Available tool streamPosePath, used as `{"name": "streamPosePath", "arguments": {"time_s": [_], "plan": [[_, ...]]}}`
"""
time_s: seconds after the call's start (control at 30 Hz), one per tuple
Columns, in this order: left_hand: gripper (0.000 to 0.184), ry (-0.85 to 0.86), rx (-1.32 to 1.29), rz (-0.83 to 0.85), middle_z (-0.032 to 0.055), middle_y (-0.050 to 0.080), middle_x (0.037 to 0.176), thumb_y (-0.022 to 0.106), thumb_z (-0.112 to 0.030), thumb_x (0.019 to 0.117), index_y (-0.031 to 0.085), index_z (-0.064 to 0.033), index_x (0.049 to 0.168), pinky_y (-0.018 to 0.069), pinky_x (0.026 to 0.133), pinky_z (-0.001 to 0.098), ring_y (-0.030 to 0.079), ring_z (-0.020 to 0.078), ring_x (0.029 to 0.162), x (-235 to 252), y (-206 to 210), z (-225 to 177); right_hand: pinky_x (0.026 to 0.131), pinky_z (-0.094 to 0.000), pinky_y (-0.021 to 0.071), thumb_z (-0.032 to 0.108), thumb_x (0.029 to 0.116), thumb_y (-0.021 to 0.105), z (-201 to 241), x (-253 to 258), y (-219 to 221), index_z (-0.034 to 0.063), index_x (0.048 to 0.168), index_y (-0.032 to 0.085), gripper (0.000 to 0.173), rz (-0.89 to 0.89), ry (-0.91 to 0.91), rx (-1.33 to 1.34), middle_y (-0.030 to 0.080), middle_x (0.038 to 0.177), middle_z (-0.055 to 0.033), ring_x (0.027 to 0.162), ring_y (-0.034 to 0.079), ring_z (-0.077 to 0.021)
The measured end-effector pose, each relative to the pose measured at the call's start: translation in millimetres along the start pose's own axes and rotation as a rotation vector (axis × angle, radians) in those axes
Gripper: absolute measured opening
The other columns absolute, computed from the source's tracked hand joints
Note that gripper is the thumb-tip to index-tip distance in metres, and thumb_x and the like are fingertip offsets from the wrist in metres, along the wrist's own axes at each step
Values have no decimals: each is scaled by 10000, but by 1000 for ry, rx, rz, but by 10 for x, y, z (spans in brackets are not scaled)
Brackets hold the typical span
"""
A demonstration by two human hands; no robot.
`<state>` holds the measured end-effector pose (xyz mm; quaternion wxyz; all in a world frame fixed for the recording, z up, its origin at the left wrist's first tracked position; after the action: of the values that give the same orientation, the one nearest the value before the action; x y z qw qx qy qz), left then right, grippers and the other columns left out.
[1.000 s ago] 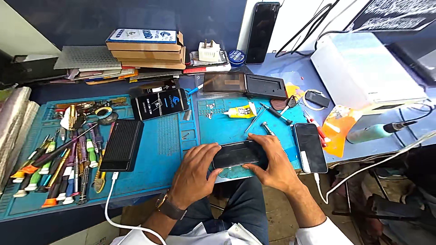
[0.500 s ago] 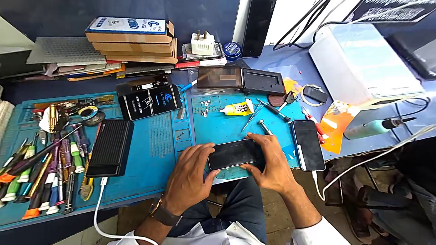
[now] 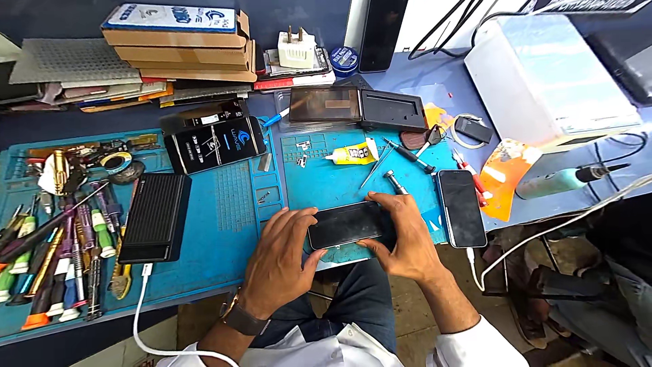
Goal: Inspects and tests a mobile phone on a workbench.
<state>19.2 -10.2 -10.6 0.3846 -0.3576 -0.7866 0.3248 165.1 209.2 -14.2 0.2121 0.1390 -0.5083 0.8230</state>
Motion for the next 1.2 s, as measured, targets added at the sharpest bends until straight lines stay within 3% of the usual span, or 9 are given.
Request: {"name": "streamPosePath", "arguments": {"time_s": [0.8, 1.2], "plan": [[418, 22, 23, -9, 50, 602, 1409, 665, -379, 925, 626, -63, 1197, 328, 1223, 495, 554, 206, 1330, -5, 13, 15, 1008, -413, 482, 469, 811, 746, 4, 3, 3, 83, 1408, 574, 731, -20, -7, 7, 650, 1311, -55, 1162, 580, -228], [480, 19, 26, -18, 40, 614, 1389, 671, -395, 921, 600, -59, 1257, 320, 1228, 500, 558, 196, 1324, -24, 28, 32, 983, -407, 491, 480, 803, 744, 16, 2, 4, 79, 1394, 587, 731, -26, -6, -3, 657, 1297, -56, 1145, 582, -237]]}}
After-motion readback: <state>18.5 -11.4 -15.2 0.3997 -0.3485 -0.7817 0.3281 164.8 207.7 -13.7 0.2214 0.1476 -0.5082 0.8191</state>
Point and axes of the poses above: each hand's wrist, its own x-axis towards the middle knuckle, its own y-axis out of the palm, z = x × y, the point moved 2 cm from there along x, towards the middle knuckle
